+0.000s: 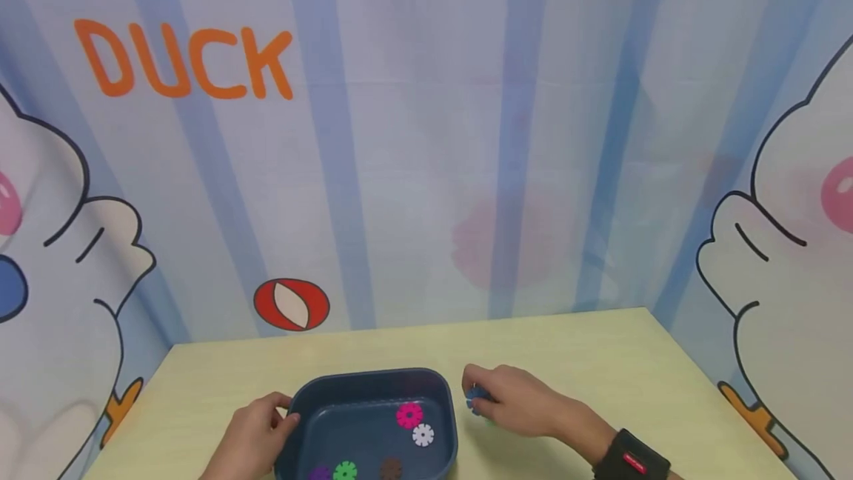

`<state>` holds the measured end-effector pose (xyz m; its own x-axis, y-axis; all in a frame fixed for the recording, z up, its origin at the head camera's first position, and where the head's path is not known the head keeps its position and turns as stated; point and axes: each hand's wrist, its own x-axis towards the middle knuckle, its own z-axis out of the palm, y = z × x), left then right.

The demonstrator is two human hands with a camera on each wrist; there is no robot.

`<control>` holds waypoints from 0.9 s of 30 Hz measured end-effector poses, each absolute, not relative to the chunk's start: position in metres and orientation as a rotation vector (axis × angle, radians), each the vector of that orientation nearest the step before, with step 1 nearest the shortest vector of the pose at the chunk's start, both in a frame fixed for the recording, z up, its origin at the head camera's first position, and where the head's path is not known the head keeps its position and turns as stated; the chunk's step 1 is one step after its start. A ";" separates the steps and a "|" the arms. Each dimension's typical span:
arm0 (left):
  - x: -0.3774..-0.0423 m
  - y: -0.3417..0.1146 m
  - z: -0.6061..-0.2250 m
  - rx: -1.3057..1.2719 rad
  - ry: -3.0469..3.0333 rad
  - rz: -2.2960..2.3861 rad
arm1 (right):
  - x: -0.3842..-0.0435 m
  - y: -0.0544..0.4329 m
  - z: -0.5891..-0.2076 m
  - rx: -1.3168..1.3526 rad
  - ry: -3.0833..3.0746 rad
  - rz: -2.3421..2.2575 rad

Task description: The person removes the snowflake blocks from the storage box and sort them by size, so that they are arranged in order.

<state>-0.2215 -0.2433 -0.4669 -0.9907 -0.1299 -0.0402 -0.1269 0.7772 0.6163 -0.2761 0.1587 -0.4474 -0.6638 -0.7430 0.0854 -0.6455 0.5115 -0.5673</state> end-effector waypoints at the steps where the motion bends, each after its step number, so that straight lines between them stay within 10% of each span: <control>1: -0.222 -0.244 -0.467 0.210 -2.959 -1.026 | -0.276 0.162 -0.448 -1.195 2.588 -0.865; 27: -0.221 -0.243 -0.467 0.217 -2.957 -1.041 | -0.279 0.230 -0.455 -0.870 2.684 -0.855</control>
